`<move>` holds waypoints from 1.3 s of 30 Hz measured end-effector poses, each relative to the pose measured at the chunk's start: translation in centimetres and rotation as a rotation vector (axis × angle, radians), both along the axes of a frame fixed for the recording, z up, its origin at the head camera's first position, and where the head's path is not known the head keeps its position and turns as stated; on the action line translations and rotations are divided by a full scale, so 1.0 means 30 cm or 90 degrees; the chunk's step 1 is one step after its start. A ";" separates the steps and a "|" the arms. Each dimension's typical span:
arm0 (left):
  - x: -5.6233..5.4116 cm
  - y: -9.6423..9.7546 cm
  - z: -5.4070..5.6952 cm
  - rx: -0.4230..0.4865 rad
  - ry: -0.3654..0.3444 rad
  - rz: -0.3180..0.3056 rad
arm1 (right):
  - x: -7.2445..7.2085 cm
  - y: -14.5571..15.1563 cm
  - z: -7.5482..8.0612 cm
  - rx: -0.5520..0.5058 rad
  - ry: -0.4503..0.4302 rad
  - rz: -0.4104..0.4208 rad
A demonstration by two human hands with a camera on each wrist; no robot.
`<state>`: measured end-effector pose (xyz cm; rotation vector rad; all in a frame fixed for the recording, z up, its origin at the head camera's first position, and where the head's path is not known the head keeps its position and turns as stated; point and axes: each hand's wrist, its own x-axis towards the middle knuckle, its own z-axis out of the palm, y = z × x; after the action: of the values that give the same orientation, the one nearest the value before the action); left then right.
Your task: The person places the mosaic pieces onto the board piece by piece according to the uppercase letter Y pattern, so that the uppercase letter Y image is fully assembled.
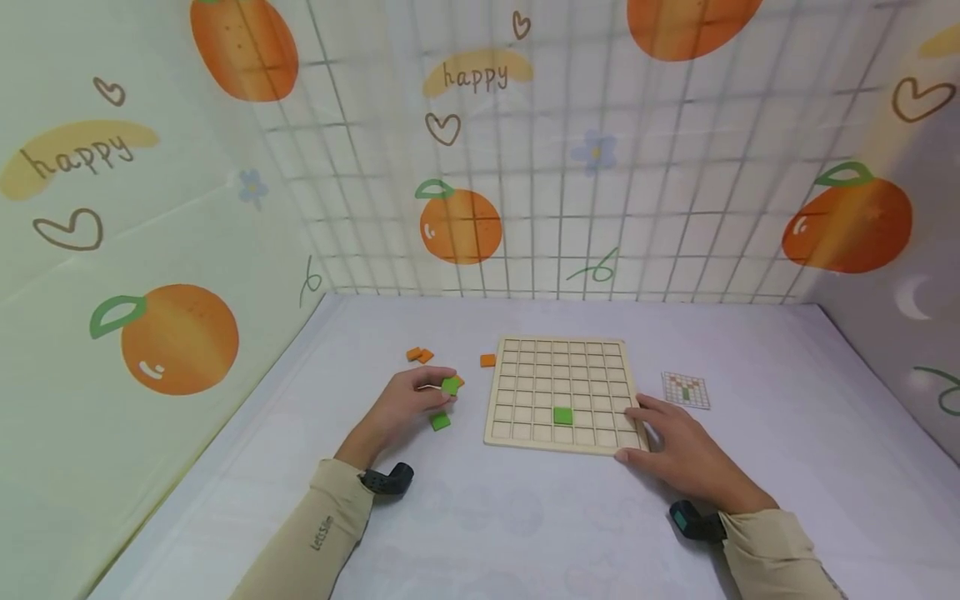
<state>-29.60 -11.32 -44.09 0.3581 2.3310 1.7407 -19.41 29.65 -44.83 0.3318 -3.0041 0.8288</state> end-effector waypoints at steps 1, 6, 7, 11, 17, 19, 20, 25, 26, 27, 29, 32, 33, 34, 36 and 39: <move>0.001 0.001 0.000 -0.003 -0.003 0.003 | 0.000 0.000 0.001 -0.001 0.000 0.001; 0.004 0.009 0.006 -0.024 -0.001 0.019 | -0.003 0.002 0.011 0.000 -0.002 0.004; 0.004 0.011 0.007 -0.028 0.000 0.021 | -0.003 0.004 0.013 0.000 0.001 0.007; 0.006 0.019 0.013 -0.035 0.003 0.018 | -0.002 0.013 0.021 -0.008 0.018 0.020; 0.009 0.029 0.016 -0.037 0.006 0.002 | -0.004 0.015 0.024 -0.010 0.019 0.020; 0.008 0.033 0.014 -0.036 0.007 -0.002 | -0.005 0.012 0.026 -0.007 0.016 0.017; 0.008 0.037 0.013 -0.035 0.008 -0.005 | -0.006 0.011 0.027 -0.006 0.013 0.015; 0.003 0.066 0.018 -0.044 -0.003 -0.029 | -0.007 0.007 0.035 -0.002 0.007 0.011; 0.003 0.075 0.022 -0.045 -0.006 -0.034 | -0.006 0.007 0.036 -0.002 0.007 0.010; 0.004 0.083 0.025 -0.044 -0.009 -0.038 | -0.006 0.008 0.037 -0.001 0.006 0.008; 0.004 0.102 0.030 -0.037 -0.012 -0.051 | -0.005 0.009 0.035 -0.002 0.002 0.006; 0.003 0.131 0.029 -0.013 -0.019 -0.076 | -0.003 0.013 0.028 -0.005 0.004 0.007; 0.002 0.141 0.027 -0.004 -0.022 -0.084 | -0.002 0.014 0.025 -0.007 0.005 0.008; -0.001 0.150 0.023 0.006 -0.025 -0.091 | -0.001 0.016 0.021 -0.010 0.006 0.009; -0.005 0.169 0.014 0.023 -0.032 -0.103 | 0.000 0.017 0.013 -0.015 0.010 0.013; -0.010 0.194 0.009 0.024 -0.032 -0.109 | 0.001 0.014 0.004 -0.022 0.012 0.014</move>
<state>-29.89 -5.50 -43.83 0.4988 2.1667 1.6934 -19.38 30.07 -44.72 0.3709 -2.9705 0.8746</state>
